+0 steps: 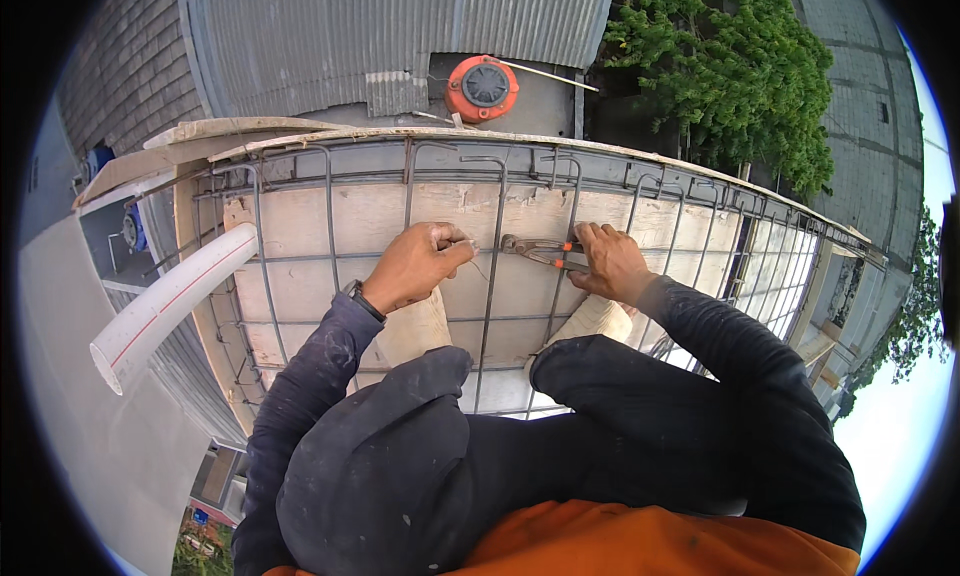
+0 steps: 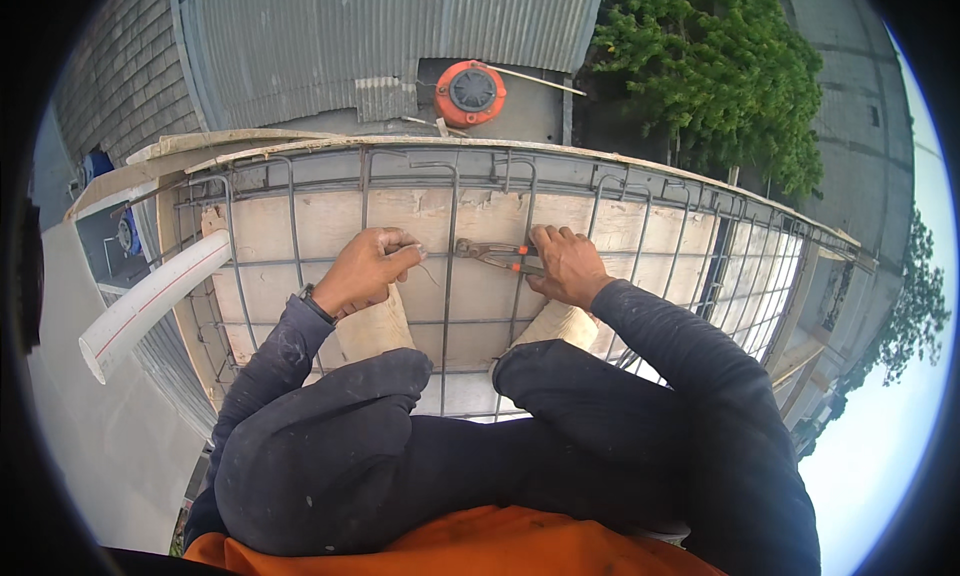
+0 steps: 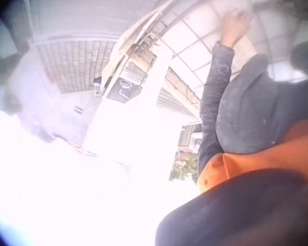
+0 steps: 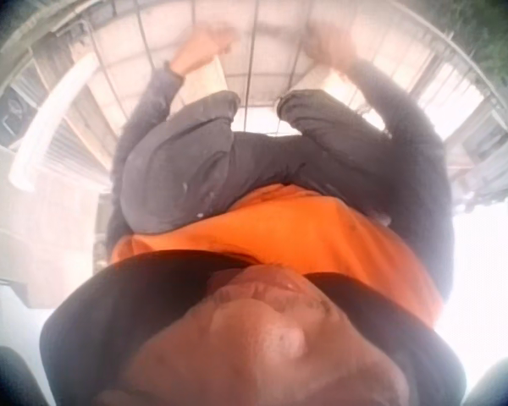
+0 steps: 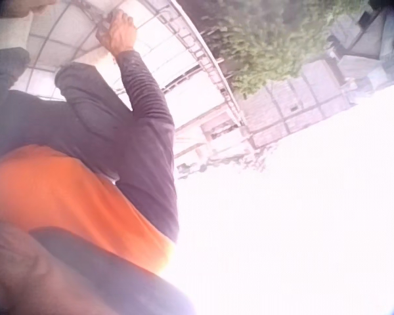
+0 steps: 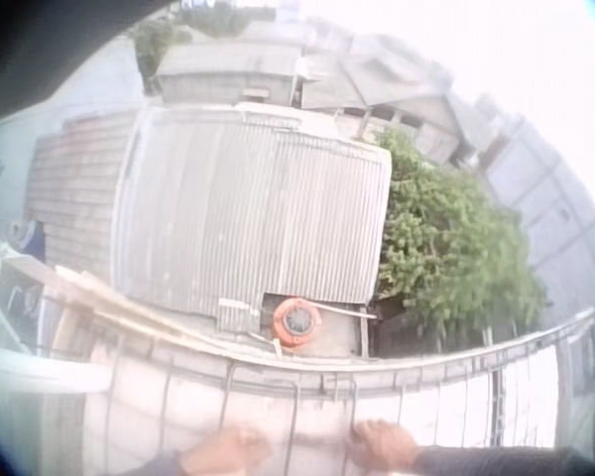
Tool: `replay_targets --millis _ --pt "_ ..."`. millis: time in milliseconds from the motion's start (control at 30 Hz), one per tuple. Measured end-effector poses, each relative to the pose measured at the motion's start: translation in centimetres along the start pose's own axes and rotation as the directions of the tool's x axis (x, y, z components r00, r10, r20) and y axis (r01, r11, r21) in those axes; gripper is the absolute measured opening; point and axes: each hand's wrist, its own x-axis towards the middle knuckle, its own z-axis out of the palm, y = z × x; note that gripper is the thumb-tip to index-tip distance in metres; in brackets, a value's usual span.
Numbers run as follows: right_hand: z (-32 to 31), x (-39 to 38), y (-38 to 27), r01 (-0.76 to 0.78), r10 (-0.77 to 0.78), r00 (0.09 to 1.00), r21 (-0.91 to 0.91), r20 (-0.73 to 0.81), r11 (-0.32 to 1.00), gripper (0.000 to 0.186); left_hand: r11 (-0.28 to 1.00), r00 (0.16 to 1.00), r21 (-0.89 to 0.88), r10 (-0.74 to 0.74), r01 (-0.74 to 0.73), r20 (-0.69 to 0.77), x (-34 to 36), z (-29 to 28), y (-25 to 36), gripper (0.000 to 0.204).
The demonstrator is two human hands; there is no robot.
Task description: The person uses pliers to twist and cut thin wire to secure steel reinforcement bars for a concrete slab.
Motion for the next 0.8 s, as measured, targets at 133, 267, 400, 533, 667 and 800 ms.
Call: replay_targets --millis 133,267,400,533,667,800 --pt "-1.7 0.2 0.2 -0.080 0.053 0.990 0.207 0.133 0.975 0.050 0.974 0.975 -0.196 -0.074 0.116 0.212 0.4 3.4 -0.1 0.052" --pt "-7.2 0.5 -2.0 -0.125 0.051 0.983 0.445 0.175 0.887 0.039 0.882 0.967 -0.448 -0.028 0.143 0.253 0.9 5.7 -0.2 0.067" --pt "-10.3 1.5 -2.4 -0.189 0.033 0.967 0.625 0.253 0.758 0.030 0.629 0.988 -0.773 0.053 0.080 0.146 3.2 6.8 2.3 0.061" --pt "-14.7 3.7 -4.8 -0.352 0.078 0.899 0.605 0.430 0.714 0.025 0.484 0.994 -0.871 0.020 0.084 0.107 4.9 5.8 1.9 0.048" --pt "-16.0 5.1 -4.5 -0.368 0.125 0.891 0.533 0.436 0.762 0.029 0.494 0.994 -0.866 0.035 0.076 0.107 5.7 5.7 1.7 0.046" --pt "-18.3 6.1 -6.2 -0.329 0.123 0.886 0.420 0.446 0.846 0.035 0.439 0.995 -0.895 0.025 0.072 0.092 6.0 5.8 1.9 0.041"
